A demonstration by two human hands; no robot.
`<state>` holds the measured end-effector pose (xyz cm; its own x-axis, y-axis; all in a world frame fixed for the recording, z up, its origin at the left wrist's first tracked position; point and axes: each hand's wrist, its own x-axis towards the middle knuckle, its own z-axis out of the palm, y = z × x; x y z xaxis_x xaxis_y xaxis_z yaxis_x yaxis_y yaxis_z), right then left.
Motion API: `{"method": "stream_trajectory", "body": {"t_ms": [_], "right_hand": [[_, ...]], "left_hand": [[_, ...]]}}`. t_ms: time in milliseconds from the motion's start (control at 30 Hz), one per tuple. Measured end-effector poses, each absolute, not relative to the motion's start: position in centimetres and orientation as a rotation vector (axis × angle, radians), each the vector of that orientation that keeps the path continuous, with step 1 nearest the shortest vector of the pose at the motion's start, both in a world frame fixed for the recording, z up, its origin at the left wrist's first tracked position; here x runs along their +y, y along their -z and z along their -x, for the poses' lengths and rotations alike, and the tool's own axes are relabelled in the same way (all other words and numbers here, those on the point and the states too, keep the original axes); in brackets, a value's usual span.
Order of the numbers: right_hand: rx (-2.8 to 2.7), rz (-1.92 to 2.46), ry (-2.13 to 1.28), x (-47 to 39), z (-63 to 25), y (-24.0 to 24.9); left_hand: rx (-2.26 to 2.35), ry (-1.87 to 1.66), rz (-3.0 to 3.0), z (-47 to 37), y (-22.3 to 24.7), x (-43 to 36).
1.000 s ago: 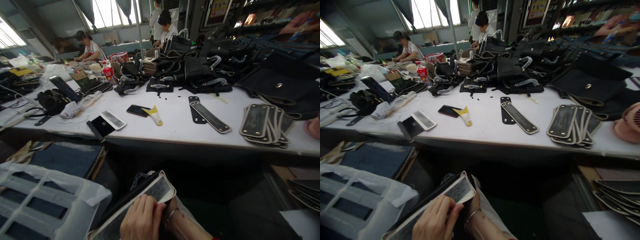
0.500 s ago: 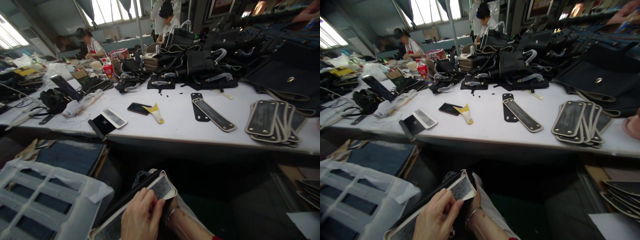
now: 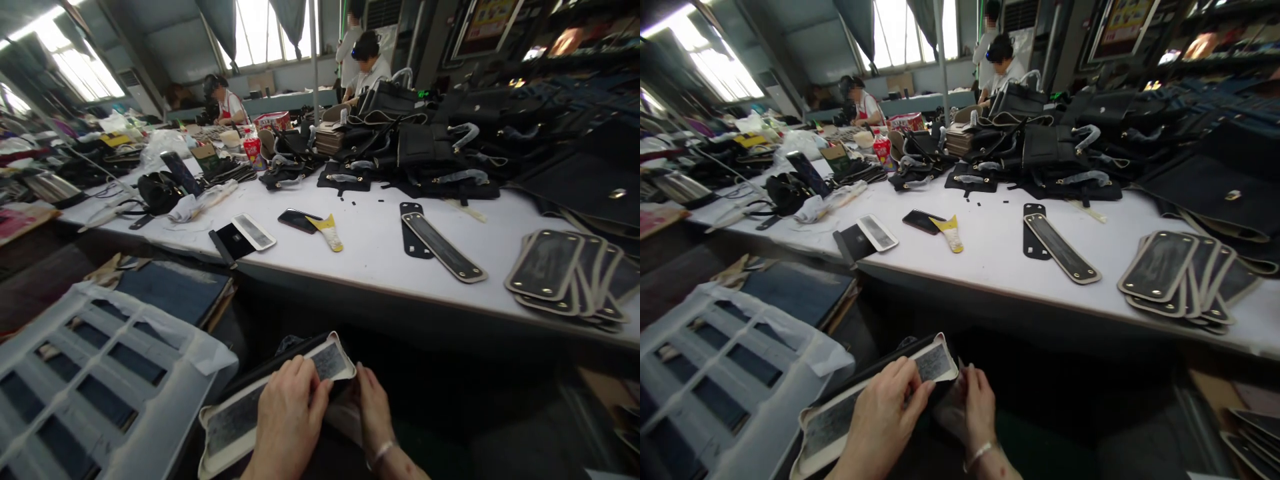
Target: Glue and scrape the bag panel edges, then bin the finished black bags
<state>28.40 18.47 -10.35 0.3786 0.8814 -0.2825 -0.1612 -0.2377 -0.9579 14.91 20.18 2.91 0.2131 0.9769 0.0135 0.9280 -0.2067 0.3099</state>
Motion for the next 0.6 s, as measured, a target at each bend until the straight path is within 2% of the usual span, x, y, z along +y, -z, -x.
{"method": "stream_trajectory", "body": {"t_ms": [67, 200, 333, 467, 600], "right_hand": [[-0.924, 1.491, -0.978, 16.9, -30.4, 8.7], [-1.661, 1.224, -0.425, 14.3, -31.7, 5.1], [-2.001, 1.120, -0.025, 14.3, -30.2, 3.9], [-2.084, 1.161, 0.174, 14.9, -29.2, 4.2], [-2.077, 1.193, 0.223, 14.6, -28.4, 4.4]], "left_hand": [[1.829, -0.326, -2.242, -15.1, -3.0, 19.9], [1.854, -0.376, -2.291, -15.1, -2.7, 19.2], [1.883, -0.477, -2.331, -15.1, -2.2, 18.9], [1.838, -0.611, -2.377, -15.0, -1.9, 18.4], [1.802, -0.718, -2.471, -13.6, -1.8, 17.4]]}}
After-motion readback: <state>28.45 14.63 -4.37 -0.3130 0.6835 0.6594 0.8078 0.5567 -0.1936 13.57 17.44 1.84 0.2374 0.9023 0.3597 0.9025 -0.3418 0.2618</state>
